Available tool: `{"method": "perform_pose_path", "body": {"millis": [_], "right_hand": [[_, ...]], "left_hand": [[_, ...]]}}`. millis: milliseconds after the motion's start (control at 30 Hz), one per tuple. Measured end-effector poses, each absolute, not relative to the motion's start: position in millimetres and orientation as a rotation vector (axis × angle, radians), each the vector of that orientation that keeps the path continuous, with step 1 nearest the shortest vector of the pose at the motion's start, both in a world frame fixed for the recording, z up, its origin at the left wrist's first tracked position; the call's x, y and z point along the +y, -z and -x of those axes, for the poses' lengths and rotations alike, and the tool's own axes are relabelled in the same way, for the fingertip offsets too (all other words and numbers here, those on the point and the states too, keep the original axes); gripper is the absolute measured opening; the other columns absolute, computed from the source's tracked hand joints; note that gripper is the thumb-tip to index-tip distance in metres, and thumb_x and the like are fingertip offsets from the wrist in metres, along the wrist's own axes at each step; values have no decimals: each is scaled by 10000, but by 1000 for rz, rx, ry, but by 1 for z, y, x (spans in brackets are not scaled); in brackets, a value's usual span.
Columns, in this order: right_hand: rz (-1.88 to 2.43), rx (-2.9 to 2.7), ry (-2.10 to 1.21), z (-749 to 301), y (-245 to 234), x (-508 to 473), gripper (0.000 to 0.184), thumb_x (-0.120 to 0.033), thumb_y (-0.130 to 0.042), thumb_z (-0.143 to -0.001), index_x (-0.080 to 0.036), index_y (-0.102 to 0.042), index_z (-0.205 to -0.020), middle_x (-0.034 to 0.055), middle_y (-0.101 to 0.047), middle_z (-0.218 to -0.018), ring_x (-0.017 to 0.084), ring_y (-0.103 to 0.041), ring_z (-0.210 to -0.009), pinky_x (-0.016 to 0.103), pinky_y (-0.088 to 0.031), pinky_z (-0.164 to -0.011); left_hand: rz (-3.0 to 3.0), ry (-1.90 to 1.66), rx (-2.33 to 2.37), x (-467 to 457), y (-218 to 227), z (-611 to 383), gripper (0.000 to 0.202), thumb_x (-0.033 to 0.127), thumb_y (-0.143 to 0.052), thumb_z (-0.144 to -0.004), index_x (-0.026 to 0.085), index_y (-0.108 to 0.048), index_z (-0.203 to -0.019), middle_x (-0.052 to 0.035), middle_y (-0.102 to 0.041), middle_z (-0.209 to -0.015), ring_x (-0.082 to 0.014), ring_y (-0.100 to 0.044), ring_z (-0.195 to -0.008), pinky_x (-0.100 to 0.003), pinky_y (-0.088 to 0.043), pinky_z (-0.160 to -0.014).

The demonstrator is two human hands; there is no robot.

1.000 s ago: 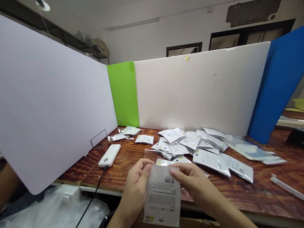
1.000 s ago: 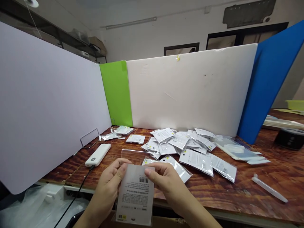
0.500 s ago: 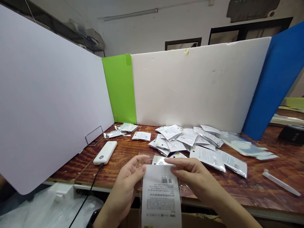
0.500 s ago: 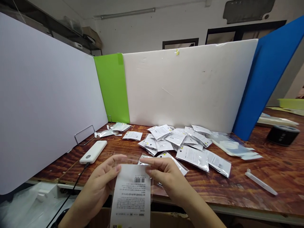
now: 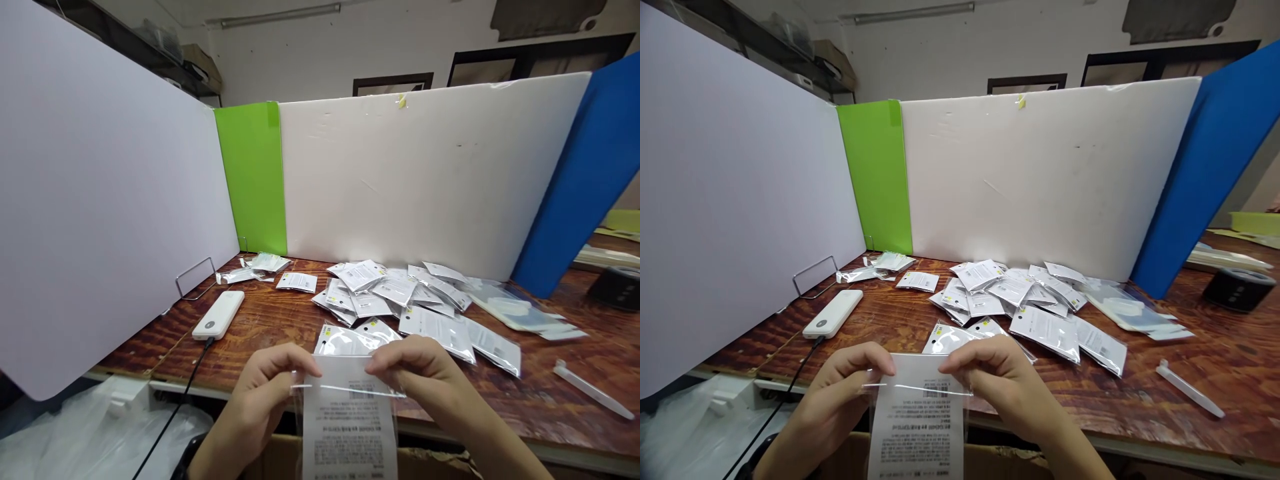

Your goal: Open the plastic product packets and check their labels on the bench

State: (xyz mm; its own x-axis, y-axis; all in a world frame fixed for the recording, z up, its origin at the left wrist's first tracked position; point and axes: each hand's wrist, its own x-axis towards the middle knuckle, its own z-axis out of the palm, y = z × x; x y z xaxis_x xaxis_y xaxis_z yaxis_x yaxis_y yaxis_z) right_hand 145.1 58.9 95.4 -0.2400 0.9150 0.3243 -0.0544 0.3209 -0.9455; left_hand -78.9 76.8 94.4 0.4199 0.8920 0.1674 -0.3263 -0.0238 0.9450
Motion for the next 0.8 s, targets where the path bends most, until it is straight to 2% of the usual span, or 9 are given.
{"method": "perform_pose_path", "body": {"millis": [200, 367, 467, 533, 667, 800], "right_hand": [[801, -1544, -1111, -146, -97, 57, 182, -151, -646, -740, -282, -774, -735, -15, -615, -585, 84, -428, -498, 198, -331, -468], [824, -1585, -1070, -147, -99, 55, 214, -119, -623, -723, -277, -768, -737, -3, -672, -654, 109, -529, -550, 206, -408, -514], [832, -1612, -1041, -152, -98, 56, 238, -101, -618, -726, -282, -768, -767, 4, -717, -744, 141, -620, -671, 223, -474, -625], [753, -1625, -1067, -154, -96, 57, 179, -174, -640, -746, -280, -770, -809, 13, -729, -789, 165, -645, -734, 236, -493, -675], [692, -1603, -1071, -150, -95, 54, 157, -368, -663, -778, -247, -753, -823, 38, -715, -786, 191, -636, -727, 266, -500, -656], [837, -1469, -1080, -134, -98, 48, 83, -287, -723, -754, -223, -671, -762, 7, -639, -726, 150, -584, -655, 238, -469, -580]], "left_hand": [[-1195, -1060, 576, 75, -98, 78, 123, 192, -618, -682, 178, -740, -684, -15, -601, -634, -119, -492, -589, -214, -377, -555], [-1225, -1125, 540, 73, -101, 76, 210, 331, -633, -724, 156, -716, -643, -23, -585, -601, -127, -489, -580, -219, -383, -548], [-1241, -1075, 576, 74, -96, 78, 120, 289, -709, -713, 176, -677, -685, 13, -555, -599, -97, -453, -554, -186, -350, -513], [-1236, -1044, 565, 74, -92, 79, 111, 264, -732, -704, 187, -662, -743, 27, -546, -611, -82, -437, -541, -171, -334, -494], [-1230, -1056, 549, 75, -89, 81, 125, 261, -719, -730, 187, -651, -803, 23, -561, -635, -80, -457, -554, -163, -351, -499], [-1210, -1062, 542, 74, -90, 81, 145, 251, -716, -743, 190, -656, -859, 3, -612, -683, -95, -517, -595, -178, -401, -538]]}}
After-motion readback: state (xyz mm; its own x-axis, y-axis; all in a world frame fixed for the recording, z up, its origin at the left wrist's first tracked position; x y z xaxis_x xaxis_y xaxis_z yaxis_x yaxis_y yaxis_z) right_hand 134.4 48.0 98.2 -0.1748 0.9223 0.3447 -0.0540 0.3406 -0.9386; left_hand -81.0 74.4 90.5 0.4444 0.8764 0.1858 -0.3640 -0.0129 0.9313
